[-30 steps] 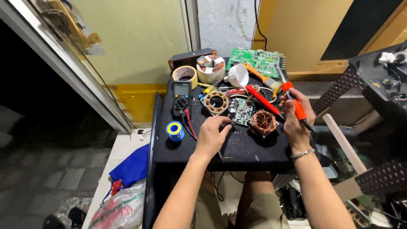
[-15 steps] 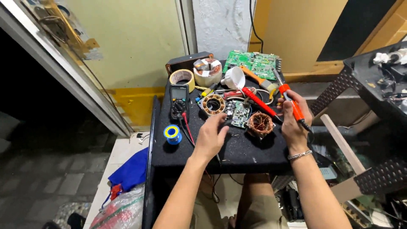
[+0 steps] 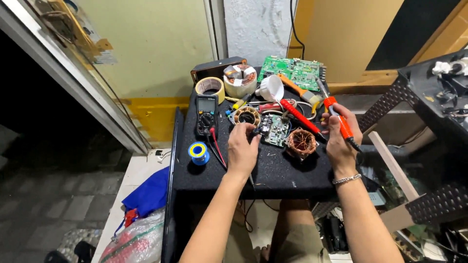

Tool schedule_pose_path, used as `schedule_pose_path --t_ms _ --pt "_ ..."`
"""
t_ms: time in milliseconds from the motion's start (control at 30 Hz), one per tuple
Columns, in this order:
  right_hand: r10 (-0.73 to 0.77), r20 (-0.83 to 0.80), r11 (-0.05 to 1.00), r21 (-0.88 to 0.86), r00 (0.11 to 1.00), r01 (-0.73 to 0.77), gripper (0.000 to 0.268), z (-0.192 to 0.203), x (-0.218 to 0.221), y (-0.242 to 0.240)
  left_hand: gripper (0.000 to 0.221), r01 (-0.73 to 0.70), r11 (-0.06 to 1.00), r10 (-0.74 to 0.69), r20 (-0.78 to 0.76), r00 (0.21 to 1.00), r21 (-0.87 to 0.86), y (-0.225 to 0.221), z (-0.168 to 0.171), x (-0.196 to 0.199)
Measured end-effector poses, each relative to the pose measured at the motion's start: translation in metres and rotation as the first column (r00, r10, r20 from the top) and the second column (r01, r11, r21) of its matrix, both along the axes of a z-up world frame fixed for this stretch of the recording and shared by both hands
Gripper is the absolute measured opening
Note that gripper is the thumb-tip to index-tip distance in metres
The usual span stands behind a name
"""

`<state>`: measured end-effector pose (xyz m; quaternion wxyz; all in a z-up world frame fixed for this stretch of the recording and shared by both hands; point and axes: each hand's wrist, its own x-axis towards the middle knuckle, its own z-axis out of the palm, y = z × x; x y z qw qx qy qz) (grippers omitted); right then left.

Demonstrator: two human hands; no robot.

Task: Using a soldering iron to remove electronic components from a printed circuit board on a repair bench.

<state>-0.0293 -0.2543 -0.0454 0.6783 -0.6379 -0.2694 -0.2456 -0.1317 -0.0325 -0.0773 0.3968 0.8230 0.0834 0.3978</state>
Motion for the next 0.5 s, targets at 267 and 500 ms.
schedule_pose_path --t_ms 267,500 --pt "0.001 0.011 1.000 -0.010 1.000 -0.001 0.039 -0.0004 0.0003 -0.0009 0.031 -0.146 0.981 0.167 -0.174 0.970 0.131 -0.0057 -0.0097 0.0067" --pt "0.011 0.015 1.000 -0.003 1.000 -0.011 0.036 0.0000 -0.0006 0.0000 0.031 -0.161 0.975 0.188 -0.189 0.964 0.152 -0.0081 -0.0014 0.0017"
